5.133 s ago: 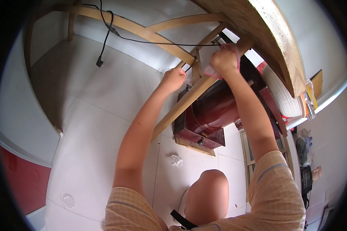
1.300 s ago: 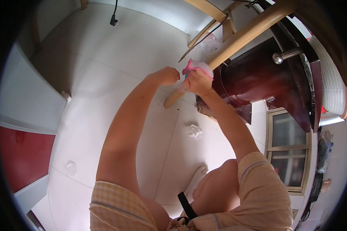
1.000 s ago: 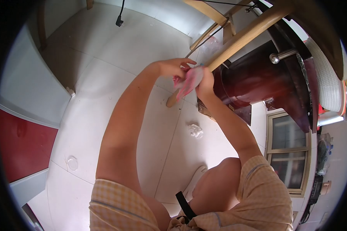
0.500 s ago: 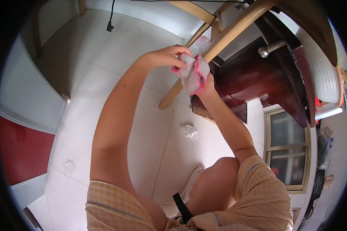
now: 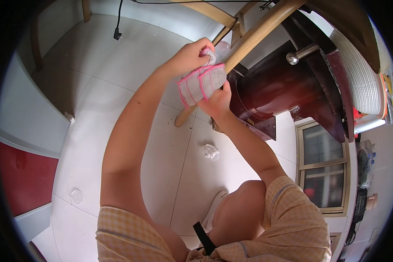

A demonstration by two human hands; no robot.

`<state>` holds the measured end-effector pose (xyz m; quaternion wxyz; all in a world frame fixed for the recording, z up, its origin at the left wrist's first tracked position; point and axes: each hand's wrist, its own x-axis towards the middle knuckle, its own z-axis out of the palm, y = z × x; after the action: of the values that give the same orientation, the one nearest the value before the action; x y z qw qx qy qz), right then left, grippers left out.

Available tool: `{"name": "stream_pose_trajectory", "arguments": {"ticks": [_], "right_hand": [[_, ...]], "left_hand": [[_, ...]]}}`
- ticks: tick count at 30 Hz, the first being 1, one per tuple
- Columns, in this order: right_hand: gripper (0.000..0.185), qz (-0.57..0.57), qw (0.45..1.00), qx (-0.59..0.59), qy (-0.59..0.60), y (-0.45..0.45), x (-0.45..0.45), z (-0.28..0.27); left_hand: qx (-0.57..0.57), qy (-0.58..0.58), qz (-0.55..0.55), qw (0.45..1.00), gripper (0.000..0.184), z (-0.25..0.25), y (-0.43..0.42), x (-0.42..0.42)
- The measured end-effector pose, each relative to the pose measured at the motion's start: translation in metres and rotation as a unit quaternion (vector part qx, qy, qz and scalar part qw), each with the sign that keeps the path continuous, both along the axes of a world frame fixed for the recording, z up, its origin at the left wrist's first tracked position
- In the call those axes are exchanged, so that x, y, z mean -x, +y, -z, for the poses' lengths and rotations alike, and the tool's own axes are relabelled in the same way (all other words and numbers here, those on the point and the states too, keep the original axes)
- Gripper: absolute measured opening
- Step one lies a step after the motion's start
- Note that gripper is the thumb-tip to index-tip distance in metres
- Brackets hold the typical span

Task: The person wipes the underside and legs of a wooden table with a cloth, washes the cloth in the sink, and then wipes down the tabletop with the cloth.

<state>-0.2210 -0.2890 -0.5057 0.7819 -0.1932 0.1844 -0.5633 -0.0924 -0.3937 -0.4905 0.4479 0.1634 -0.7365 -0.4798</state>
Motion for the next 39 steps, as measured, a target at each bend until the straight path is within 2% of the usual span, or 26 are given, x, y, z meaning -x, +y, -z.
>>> {"name": "stream_pose_trajectory", "arguments": {"ticks": [1, 2, 6, 8, 9, 10, 12, 13, 14, 15, 16, 17, 18, 20, 22, 24, 27, 28, 32, 34, 37, 39], "right_hand": [[0.045, -0.031, 0.999, 0.036, -0.015, -0.003, 0.007, 0.009], [0.044, -0.062, 0.995, 0.073, -0.030, -0.006, 0.014, 0.017], [0.050, -0.105, 0.976, 0.162, -0.105, -0.018, 0.022, 0.022], [0.050, -0.003, 0.985, 0.169, -0.022, -0.013, 0.022, 0.000], [0.051, 0.026, 0.986, 0.161, -0.016, -0.007, 0.021, -0.014], [0.051, 0.029, 0.986, 0.164, -0.014, -0.003, 0.024, -0.025], [0.053, 0.108, 0.968, 0.198, 0.112, 0.005, 0.031, -0.044], [0.054, 0.180, 0.961, 0.179, 0.111, 0.010, 0.027, -0.056], [0.055, 0.233, 0.946, 0.183, 0.133, 0.020, 0.023, -0.069], [0.055, 0.235, 0.945, 0.184, 0.135, 0.017, 0.028, -0.067], [0.058, 0.372, 0.870, 0.225, 0.234, 0.012, 0.034, -0.063], [0.062, 0.494, 0.764, 0.259, 0.325, 0.008, 0.039, -0.060], [0.062, 0.279, 0.907, 0.292, 0.124, 0.027, 0.022, -0.087], [0.062, 0.285, 0.899, 0.309, 0.128, 0.023, 0.028, -0.081], [0.061, 0.372, 0.836, 0.342, 0.215, 0.011, 0.032, -0.071], [0.059, 0.383, 0.822, 0.351, 0.234, 0.000, 0.041, -0.059], [0.053, 0.464, 0.776, 0.333, 0.268, -0.011, 0.038, -0.057], [0.053, 0.462, 0.776, 0.335, 0.268, -0.011, 0.034, -0.056], [0.043, 0.477, 0.841, 0.165, 0.196, 0.001, 0.018, -0.037], [0.041, 0.452, 0.862, 0.136, 0.184, 0.007, 0.022, -0.029], [0.035, 0.463, 0.865, 0.119, 0.152, 0.004, 0.030, -0.031], [0.035, 0.507, 0.823, 0.147, 0.207, 0.006, 0.026, -0.037]], "left_hand": [[0.105, -0.026, -0.154, 0.982, 0.018, -0.001, 0.007, 0.001], [0.207, -0.050, -0.303, 0.929, 0.020, -0.004, 0.012, 0.002], [0.276, -0.075, -0.331, 0.899, 0.023, -0.027, 0.026, 0.000], [0.284, -0.153, -0.187, 0.928, 0.022, -0.042, 0.035, -0.002], [0.271, -0.131, -0.140, 0.943, 0.030, -0.053, 0.039, -0.003], [0.273, -0.129, -0.138, 0.943, 0.030, -0.064, 0.043, -0.005], [0.253, -0.205, -0.006, 0.946, 0.029, -0.082, 0.052, -0.008], [0.086, -0.201, 0.143, 0.965, 0.023, -0.088, 0.056, -0.009], [0.089, -0.200, 0.146, 0.965, 0.023, -0.094, 0.060, -0.013], [0.077, -0.243, 0.225, 0.940, 0.020, -0.103, 0.065, -0.019], [0.065, -0.285, 0.302, 0.907, 0.018, -0.107, 0.067, -0.023], [0.065, -0.277, 0.319, 0.904, 0.021, -0.102, 0.063, -0.022], [0.067, -0.276, 0.320, 0.904, 0.021, -0.100, 0.060, -0.021], [0.005, -0.277, 0.222, 0.935, 0.025, -0.096, 0.054, -0.023], [0.035, -0.290, 0.174, 0.940, 0.031, -0.083, 0.041, -0.020], [0.050, -0.350, 0.067, 0.933, 0.034, -0.071, 0.028, -0.018], [0.032, -0.355, 0.063, 0.932, 0.038, -0.052, 0.018, -0.017], [0.023, -0.366, 0.069, 0.928, 0.039, -0.048, 0.016, -0.018], [0.037, -0.422, 0.070, 0.903, 0.042, -0.038, 0.010, -0.017], [0.045, -0.429, 0.073, 0.899, 0.043, -0.036, 0.009, -0.014], [0.048, -0.441, 0.074, 0.893, 0.048, -0.037, 0.011, -0.016], [0.046, -0.446, 0.076, 0.891, 0.051, -0.038, 0.013, -0.017]]}}
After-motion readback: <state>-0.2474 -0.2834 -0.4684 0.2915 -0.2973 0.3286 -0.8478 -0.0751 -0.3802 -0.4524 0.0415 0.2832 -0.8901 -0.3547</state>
